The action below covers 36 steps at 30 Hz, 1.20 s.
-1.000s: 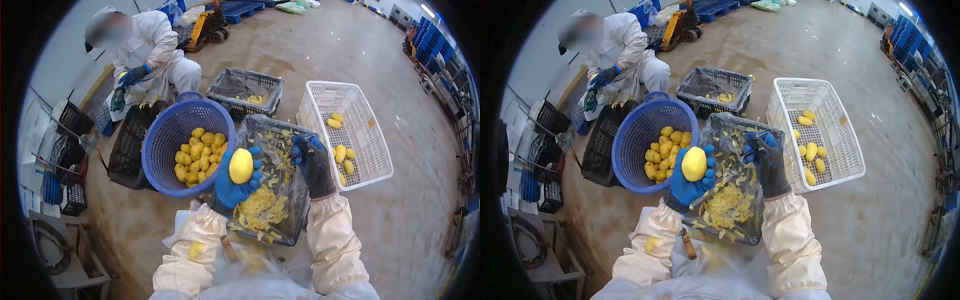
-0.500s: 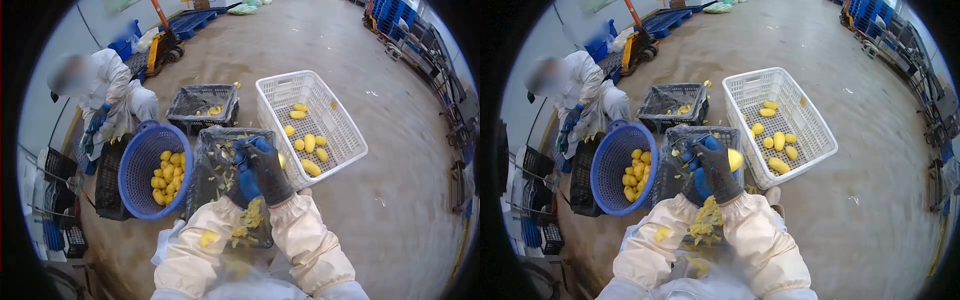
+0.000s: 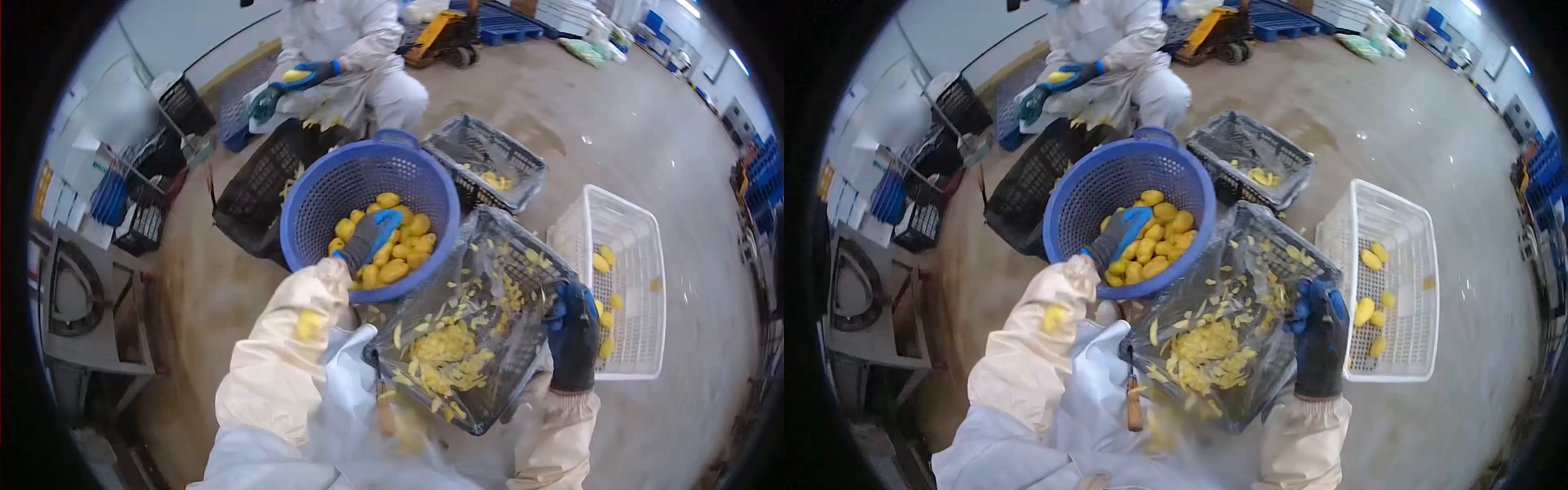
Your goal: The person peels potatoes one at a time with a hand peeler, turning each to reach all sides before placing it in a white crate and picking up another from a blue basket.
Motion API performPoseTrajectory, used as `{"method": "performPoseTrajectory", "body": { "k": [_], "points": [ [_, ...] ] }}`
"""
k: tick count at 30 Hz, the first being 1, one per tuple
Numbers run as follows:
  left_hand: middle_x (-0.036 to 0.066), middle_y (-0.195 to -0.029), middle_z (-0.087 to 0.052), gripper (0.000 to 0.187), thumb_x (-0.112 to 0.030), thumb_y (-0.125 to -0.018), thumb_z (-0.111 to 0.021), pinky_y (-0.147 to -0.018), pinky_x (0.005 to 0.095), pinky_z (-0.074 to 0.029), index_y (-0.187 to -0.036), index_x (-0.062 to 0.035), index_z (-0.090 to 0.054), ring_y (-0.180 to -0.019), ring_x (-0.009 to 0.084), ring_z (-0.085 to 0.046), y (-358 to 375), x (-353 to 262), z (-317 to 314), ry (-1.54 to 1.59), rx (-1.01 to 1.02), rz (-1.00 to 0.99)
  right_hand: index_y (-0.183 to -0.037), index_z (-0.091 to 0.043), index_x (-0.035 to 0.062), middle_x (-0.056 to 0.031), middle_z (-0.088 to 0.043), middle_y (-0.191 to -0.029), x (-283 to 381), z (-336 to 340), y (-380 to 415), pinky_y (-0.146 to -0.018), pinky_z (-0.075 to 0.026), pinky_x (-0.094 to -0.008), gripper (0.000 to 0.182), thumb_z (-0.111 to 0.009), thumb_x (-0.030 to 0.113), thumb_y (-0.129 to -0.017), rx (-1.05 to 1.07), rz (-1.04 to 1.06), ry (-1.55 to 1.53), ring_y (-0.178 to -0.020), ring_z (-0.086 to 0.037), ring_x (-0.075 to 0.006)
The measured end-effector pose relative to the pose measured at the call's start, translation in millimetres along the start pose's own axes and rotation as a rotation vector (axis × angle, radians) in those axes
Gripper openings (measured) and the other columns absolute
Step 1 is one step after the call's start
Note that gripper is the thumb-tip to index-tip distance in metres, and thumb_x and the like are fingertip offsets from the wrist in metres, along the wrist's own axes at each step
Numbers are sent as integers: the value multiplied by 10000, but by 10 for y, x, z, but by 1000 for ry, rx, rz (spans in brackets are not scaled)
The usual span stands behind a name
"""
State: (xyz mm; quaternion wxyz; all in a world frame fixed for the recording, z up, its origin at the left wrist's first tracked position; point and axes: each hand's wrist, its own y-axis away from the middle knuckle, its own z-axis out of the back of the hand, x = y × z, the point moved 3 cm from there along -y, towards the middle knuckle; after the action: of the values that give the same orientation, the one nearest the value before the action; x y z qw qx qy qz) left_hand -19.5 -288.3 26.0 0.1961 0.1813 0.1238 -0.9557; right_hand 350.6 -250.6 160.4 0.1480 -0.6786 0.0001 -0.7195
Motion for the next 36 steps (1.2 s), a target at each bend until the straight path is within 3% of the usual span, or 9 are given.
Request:
{"method": "performPoseTrajectory", "body": {
  "k": [3,5,6,16,21,25,29,31,36],
  "points": [
    [132,-711,-626,343,-362,-918,-518,-618,413,-456,-838,-46,-623,-669,283,-603,-327,905,-377,394,134,15,-947,-586,31,17,-487,-685,-171,-95,-37,-531,-407,-207,295,-501,312,-972,81,-383,-264,-580,-452,-74],
    [160,-728,-619,349,-369,-904,-526,-633,437,-456,-833,-41,-623,-681,318,-606,-347,1049,-649,59,306,-332,-935,-585,36,15,-487,-680,-243,-223,-62,-530,-402,-210,289,-505,312,-970,103,-397,-194,-574,-452,-77],
    [197,-805,-646,385,-406,-847,-564,-725,456,-478,-866,-35,-666,-795,368,-622,-348,1008,-675,99,611,-92,-922,-584,42,13,-486,-675,-266,-277,-85,-529,-398,-214,284,-510,312,-968,112,-403,-131,-569,-453,-81],
    [214,-1094,-639,680,-431,-597,-758,-876,443,-479,-1126,-32,-608,-1032,354,-606,-150,1061,-2108,-29,938,-227,-909,-586,47,5,-513,-663,-520,-464,-274,-520,-414,-228,284,-536,324,-953,114,-595,-129,-561,-488,-96],
    [225,-1027,-653,624,-422,-665,-724,-844,443,-487,-1128,-22,-602,-956,375,-617,-94,805,-1711,223,898,-208,-916,-584,29,4,-509,-684,-509,-447,-271,-534,-420,-227,277,-534,298,-957,150,-473,-151,-591,-488,-86],
    [193,-1085,-635,468,-348,-850,-623,-868,379,-461,-1139,17,-587,-1037,320,-587,-231,1005,-1514,481,442,-55,-934,-601,24,-2,-535,-717,-296,-522,-219,-553,-439,-226,245,-544,261,-952,157,-415,-177,-604,-506,-87],
    [38,-941,-623,193,-225,-934,-510,-803,293,-482,-966,-63,-610,-910,154,-583,-240,-25,-213,1052,398,-117,-956,-614,26,-26,-582,-769,-208,-598,-115,-571,-452,-226,201,-562,220,-943,203,-325,-337,-624,-533,-91],
    [40,-921,-618,198,-237,-930,-516,-766,276,-495,-979,-73,-615,-862,145,-598,-38,-442,55,1811,843,485,-953,-631,24,-39,-618,-802,-163,-693,-32,-592,-467,-233,191,-617,211,-914,338,-400,-402,-656,-573,-98],
    [85,-1042,-618,354,-277,-937,-521,-813,276,-517,-1180,-20,-541,-913,145,-614,650,-1511,663,1767,598,313,-921,-636,9,-45,-652,-827,171,-878,305,-627,-487,-243,166,-659,168,-878,453,33,-87,-696,-610,-107]
  ]
}}
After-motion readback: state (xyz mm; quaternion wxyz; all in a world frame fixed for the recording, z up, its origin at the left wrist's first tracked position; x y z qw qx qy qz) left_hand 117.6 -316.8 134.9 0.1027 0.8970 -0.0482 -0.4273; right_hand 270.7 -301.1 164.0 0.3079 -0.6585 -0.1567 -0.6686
